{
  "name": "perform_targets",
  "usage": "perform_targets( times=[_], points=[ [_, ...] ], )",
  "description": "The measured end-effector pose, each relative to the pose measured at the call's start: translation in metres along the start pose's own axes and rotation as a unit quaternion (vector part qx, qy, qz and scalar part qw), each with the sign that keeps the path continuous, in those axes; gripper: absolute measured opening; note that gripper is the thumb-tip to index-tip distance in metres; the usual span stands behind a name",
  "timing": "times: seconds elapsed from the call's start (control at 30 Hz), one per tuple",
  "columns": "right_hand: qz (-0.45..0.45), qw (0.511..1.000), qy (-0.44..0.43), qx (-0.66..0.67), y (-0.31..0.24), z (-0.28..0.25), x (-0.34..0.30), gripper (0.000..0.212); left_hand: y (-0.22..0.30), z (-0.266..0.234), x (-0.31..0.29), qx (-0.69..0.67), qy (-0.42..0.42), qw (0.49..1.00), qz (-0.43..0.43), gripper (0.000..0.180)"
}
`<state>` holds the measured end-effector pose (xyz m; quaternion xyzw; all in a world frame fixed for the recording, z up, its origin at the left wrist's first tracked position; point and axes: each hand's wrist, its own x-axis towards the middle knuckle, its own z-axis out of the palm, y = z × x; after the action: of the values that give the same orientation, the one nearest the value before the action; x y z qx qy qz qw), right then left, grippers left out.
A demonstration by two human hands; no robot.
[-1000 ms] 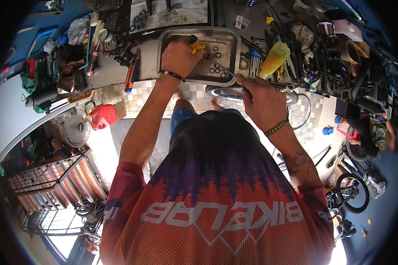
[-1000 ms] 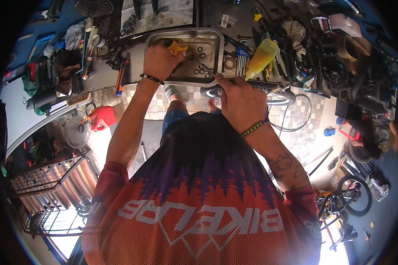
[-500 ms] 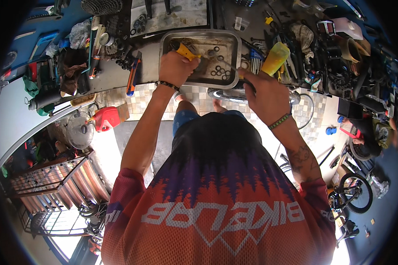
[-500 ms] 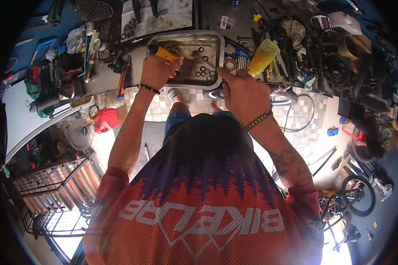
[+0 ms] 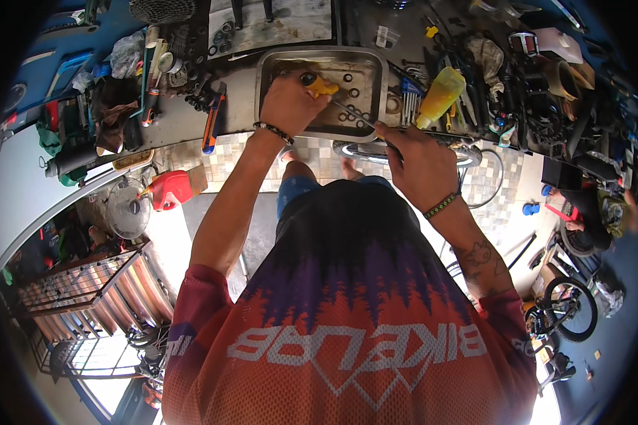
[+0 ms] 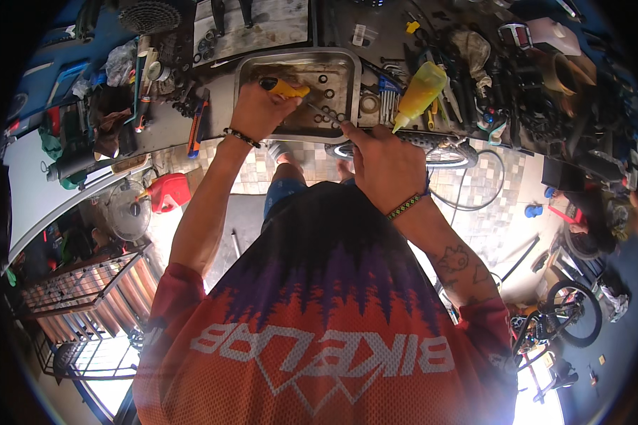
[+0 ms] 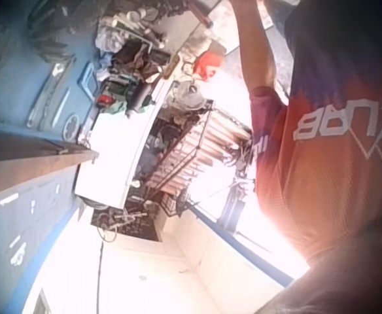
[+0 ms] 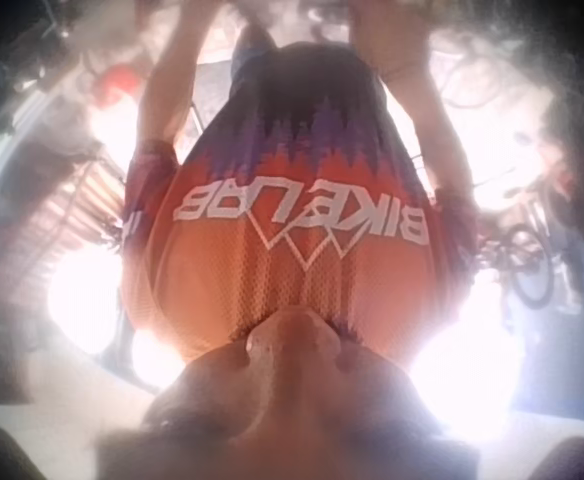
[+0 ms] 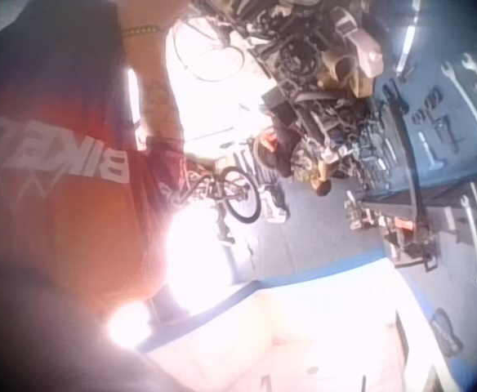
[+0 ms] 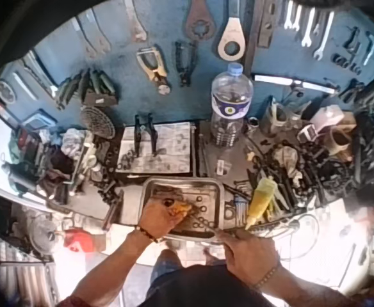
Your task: The person scrubs small bicycle parts in a metal tray using a yellow sponge and a screwdriver. The person repeatedly rubs the parts and occasionally rinses them under running water from a faucet.
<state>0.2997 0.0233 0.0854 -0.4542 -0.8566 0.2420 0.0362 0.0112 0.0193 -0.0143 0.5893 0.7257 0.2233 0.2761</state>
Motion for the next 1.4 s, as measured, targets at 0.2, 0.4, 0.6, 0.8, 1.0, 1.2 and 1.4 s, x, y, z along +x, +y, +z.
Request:
perform_targets(
  times=[0.2, 0.4, 0.6, 0.8, 1.0, 1.2, 1.4],
  points=[
    [0.003, 1.000, 0.013, 0.012, 0.005, -0.001, 0.001, 0.040, -0.011, -0.010, 0.003, 0.070, -0.008, 0.996, -0.058, 0.047],
    [-0.004, 0.999, 0.048, -0.008, 0.008, 0.000, 0.015, 0.040, 0.006, -0.016, -0.011, -0.116, -0.041, 0.984, -0.129, 0.040],
    [-0.017, 1.000, 0.016, -0.003, 0.005, 0.002, 0.013, 0.042, -0.003, -0.014, -0.008, -0.044, 0.039, 0.996, -0.060, 0.036],
    [-0.012, 1.000, 0.009, -0.009, 0.006, 0.006, 0.008, 0.042, -0.004, -0.009, 0.001, 0.003, -0.017, 0.995, -0.095, 0.046],
    [-0.008, 1.000, 0.018, 0.002, 0.008, 0.008, 0.006, 0.041, -0.007, -0.006, 0.008, 0.025, 0.051, 0.996, -0.065, 0.039],
    [0.005, 0.999, 0.038, -0.013, 0.011, -0.001, 0.011, 0.040, -0.007, -0.014, -0.004, -0.077, -0.011, 0.987, -0.139, 0.038],
    [-0.026, 0.999, 0.041, -0.018, 0.009, 0.005, 0.016, 0.041, 0.006, -0.014, -0.011, -0.048, 0.077, 0.993, -0.072, 0.033]
  ],
)
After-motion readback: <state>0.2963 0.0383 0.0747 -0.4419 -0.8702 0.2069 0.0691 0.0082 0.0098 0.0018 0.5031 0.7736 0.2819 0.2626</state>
